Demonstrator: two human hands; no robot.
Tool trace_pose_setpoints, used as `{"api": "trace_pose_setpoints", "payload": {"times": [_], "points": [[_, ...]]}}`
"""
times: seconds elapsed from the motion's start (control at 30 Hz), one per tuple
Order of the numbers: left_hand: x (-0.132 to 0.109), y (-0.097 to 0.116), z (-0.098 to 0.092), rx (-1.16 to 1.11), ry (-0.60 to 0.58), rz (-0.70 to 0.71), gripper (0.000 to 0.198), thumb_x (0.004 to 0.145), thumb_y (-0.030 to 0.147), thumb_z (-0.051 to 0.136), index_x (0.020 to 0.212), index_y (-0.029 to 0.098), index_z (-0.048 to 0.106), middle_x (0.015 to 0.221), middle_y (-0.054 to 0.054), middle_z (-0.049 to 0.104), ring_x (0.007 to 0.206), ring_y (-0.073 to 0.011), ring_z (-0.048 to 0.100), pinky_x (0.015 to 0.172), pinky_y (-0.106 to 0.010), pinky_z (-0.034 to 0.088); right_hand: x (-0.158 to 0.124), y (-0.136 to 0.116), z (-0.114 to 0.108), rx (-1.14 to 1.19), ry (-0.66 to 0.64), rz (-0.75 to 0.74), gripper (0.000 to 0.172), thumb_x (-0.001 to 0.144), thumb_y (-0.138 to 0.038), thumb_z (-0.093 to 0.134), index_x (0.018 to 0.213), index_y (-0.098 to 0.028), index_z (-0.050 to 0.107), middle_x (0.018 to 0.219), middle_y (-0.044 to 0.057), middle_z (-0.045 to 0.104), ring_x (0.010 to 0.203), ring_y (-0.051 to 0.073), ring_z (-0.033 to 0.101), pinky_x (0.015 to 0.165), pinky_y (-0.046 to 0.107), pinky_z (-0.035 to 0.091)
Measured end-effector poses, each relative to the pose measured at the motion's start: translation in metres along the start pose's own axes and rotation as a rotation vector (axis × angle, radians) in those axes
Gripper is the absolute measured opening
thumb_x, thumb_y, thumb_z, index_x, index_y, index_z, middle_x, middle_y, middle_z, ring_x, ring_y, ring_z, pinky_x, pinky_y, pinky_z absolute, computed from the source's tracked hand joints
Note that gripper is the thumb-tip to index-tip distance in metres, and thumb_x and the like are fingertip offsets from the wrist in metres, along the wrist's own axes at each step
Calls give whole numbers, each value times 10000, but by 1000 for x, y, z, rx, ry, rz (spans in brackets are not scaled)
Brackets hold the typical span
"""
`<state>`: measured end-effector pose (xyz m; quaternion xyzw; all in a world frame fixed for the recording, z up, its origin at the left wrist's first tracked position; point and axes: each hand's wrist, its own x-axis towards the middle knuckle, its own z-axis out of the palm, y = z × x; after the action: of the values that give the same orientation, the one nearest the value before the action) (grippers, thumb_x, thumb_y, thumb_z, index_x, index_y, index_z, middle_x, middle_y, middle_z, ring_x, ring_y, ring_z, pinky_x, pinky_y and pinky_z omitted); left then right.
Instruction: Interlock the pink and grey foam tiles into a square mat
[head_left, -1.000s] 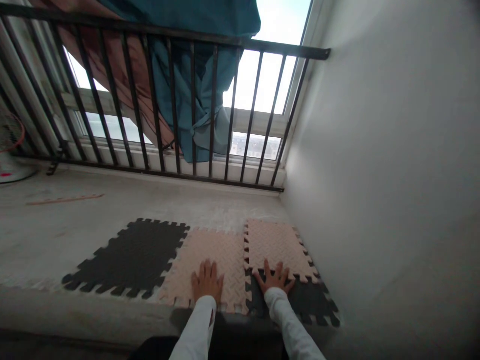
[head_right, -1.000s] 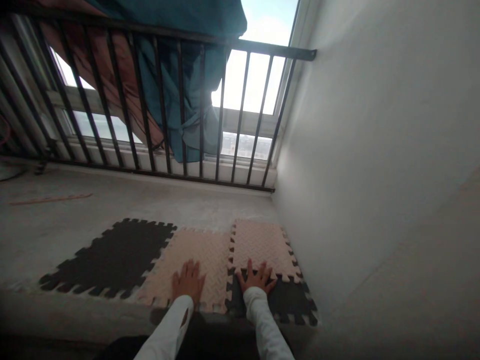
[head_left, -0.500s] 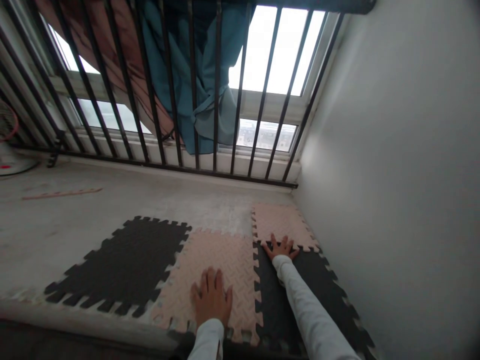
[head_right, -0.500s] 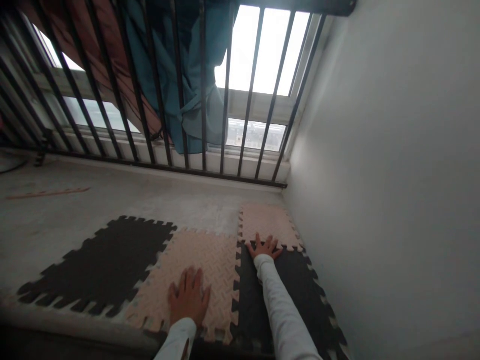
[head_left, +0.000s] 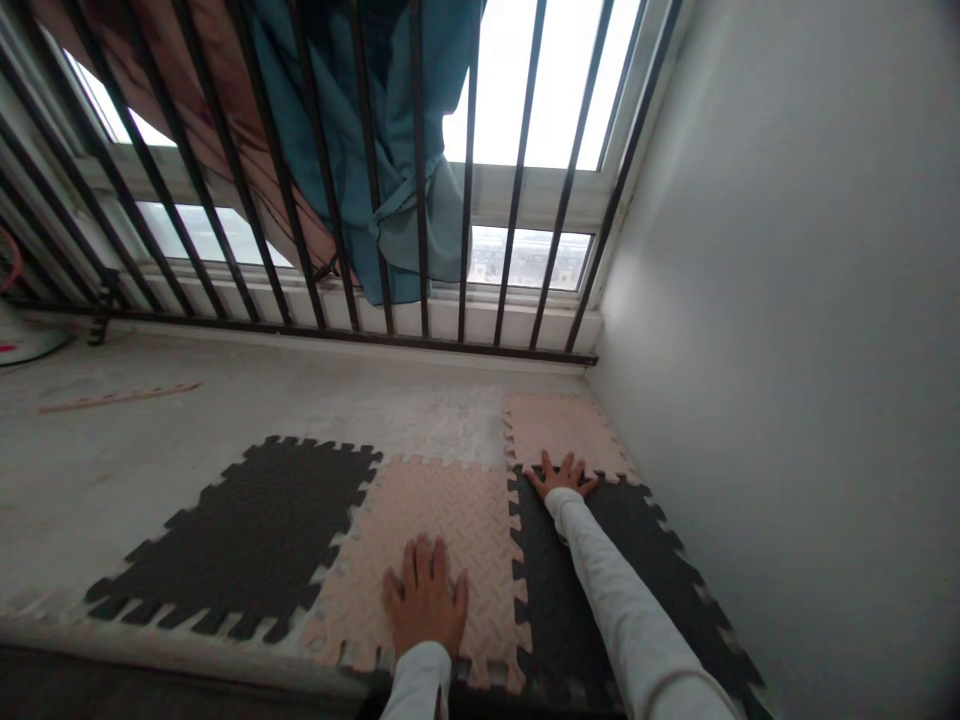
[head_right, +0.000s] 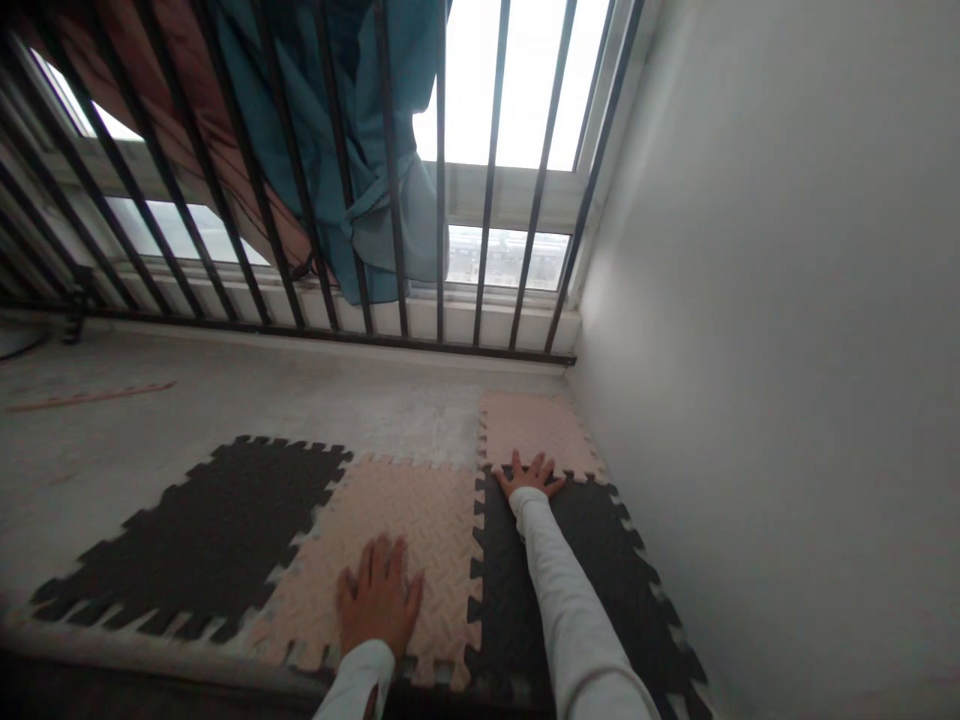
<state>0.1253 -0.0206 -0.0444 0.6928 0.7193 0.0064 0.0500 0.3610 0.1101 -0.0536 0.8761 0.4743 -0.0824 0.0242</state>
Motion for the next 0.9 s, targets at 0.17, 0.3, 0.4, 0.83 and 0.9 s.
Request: {"api": "trace_pose_setpoints", "payload": {"times": [0.17, 0.3, 0.4, 0.83, 0.9], "points": [[0, 0, 0, 3, 8, 4, 529, 782, 411, 273, 1277, 232, 323, 1375, -56, 264, 1263, -252, 174, 990, -534, 105, 6, 2, 2, 3, -29, -19, 749, 647, -753, 95, 1306, -396, 87, 1418, 120, -10, 1245, 380, -59, 803, 680, -124], [-1, 0, 0, 3, 3, 7, 535, 781, 417, 265, 1280, 232, 318, 1379, -57, 256, 1265, -256, 166, 991, -536, 100, 7, 4, 2, -14, -11, -28, 747, 653, -747, 76, 1309, -390, 84, 1418, 118, 0, 1248, 376, -44, 816, 678, -109], [0, 0, -1, 8, -1, 9, 537, 783, 414, 254, 1284, 230, 309, 1378, -57, 257, 1264, -255, 170, 988, -534, 113, 5, 6, 6, -33, 17, -39, 718, 670, -732, 72, 1306, -399, 81, 1421, 106, 1, 1254, 361, -41, 837, 669, -91], [2, -2, 4, 11, 0, 14, 540, 777, 438, 259, 1277, 242, 321, 1380, -60, 254, 1268, -249, 161, 990, -526, 106, 18, 58, -27, -28, 165, 33, 425, 831, -313, 243, 1174, -193, 463, 1236, 157, 411, 1111, 243, 394, 863, 394, 322], [2, -1, 4, 16, -4, 12, 539, 777, 438, 262, 1277, 247, 319, 1378, -57, 260, 1267, -245, 164, 989, -525, 108, 26, 77, -32, -33, 153, 66, 398, 822, -289, 275, 1126, -180, 507, 1162, 166, 465, 1031, 246, 461, 796, 370, 368]]}}
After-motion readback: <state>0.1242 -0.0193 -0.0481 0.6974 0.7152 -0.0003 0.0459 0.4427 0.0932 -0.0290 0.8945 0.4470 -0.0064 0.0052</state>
